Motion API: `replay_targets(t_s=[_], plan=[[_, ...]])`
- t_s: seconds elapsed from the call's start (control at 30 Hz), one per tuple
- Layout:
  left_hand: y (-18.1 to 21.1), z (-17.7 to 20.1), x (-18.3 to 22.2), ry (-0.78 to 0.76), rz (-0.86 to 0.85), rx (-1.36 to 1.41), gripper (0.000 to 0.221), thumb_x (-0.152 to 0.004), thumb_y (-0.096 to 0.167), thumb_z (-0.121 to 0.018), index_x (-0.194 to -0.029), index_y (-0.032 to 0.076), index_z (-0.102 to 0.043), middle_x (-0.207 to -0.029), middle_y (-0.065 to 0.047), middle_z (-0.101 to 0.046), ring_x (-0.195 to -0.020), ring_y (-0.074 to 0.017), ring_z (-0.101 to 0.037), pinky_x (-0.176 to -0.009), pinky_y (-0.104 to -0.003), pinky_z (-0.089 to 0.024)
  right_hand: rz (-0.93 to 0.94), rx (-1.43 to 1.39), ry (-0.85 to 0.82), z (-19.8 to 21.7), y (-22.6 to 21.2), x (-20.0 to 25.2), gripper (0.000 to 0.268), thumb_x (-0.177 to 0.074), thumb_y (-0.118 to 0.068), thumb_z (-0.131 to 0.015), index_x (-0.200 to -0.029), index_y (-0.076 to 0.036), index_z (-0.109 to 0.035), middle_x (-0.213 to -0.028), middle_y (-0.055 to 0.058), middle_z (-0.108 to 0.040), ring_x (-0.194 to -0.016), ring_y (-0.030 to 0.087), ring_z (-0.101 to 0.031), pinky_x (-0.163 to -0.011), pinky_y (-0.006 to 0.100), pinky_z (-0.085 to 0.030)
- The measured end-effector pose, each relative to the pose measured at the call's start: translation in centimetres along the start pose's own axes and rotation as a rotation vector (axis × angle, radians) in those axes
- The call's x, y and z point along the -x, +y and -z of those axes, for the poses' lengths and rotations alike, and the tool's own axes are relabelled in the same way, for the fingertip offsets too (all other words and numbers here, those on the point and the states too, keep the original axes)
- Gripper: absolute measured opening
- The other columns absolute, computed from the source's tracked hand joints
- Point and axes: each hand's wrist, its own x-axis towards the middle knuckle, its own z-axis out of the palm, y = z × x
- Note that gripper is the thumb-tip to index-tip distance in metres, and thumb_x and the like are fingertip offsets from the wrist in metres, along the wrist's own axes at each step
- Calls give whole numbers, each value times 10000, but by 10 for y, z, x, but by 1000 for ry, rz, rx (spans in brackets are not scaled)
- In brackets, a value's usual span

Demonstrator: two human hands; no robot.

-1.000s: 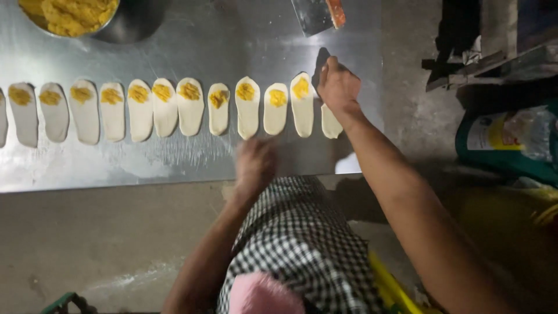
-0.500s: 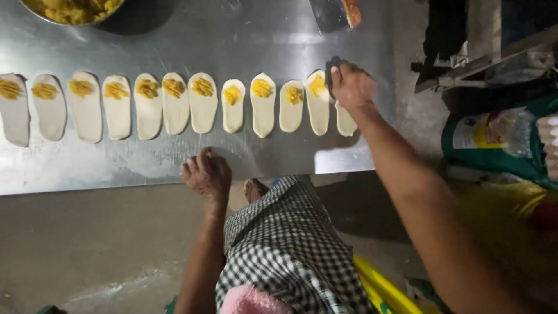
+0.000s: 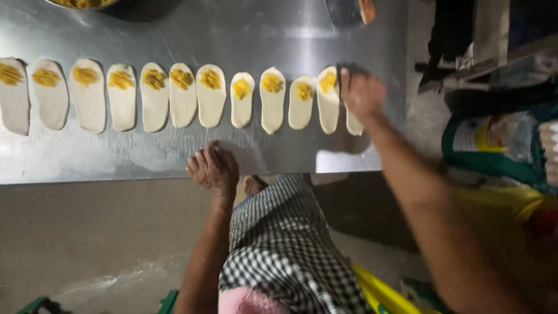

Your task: Placing yellow filling onto pieces of dough and rolling them into cylindrical shapes on a workbench.

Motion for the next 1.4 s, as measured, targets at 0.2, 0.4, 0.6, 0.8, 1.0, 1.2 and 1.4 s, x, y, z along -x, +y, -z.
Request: replay_targets(t_s=[0.2,0.4,0.6,0.8,1.0,1.2,1.4], plan=[[-4,0,-2,18,-42,11,196,-1040,199,-591,-1196,111,-673,-997,-126,-599,-918,-333,-531,-851,-488,-402,530,253,278,-33,35,21,294,-1172,-96,-537,-1268,16,-791,-769,206,-653,-702,400,-655,-556,539,-487],[-1,-16,-11,66,-21,-51,144,-1012,219,-622,-1123,160,-693,-939,-107,-604,-899,-338,-538,-810,-496,-395,270,-117,404,6,-4,9,315,-1048,-245,-558,-877,-31,-712,-882,207,-720,-810,369,-699,-754,478,-561],[-9,-5,3,10,-72,-72,191,-945,243,-622,-1085,148,-712,-866,-113,-578,-846,-323,-533,-765,-488,-381,24,28,-204,34,-12,14,441,-1074,-388,-520,-867,-69,-742,-833,187,-744,-741,338,-709,-717,463,-561],[-15,-20,-2,16,-76,-61,164,-1026,229,-582,-1102,179,-719,-884,-80,-581,-851,-281,-521,-792,-453,-374,215,-1,-127,-10,15,2,414,-1067,-341,-553,-807,-78,-740,-758,173,-715,-676,367,-672,-638,504,-538],[-7,-1,4,5,-104,-118,191,-974,253,-579,-1070,148,-706,-864,-103,-583,-829,-304,-522,-777,-464,-372,280,-86,202,11,2,28,290,-1025,-248,-590,-834,-56,-692,-840,169,-705,-791,325,-681,-788,453,-567],[6,11,-7,60,-127,-3,147,-1000,179,-593,-1110,147,-685,-938,-103,-595,-903,-324,-534,-826,-471,-382,317,-161,428,18,-8,43,327,-1050,-214,-525,-898,-11,-732,-969,188,-749,-842,330,-692,-762,415,-568],[-7,-3,5,39,-107,-2,169,-961,133,-606,-1087,138,-718,-873,-109,-592,-821,-324,-519,-766,-487,-368,131,-201,167,14,-1,47,369,-1054,-276,-543,-852,-53,-757,-716,158,-703,-517,285,-635,-493,425,-501]])
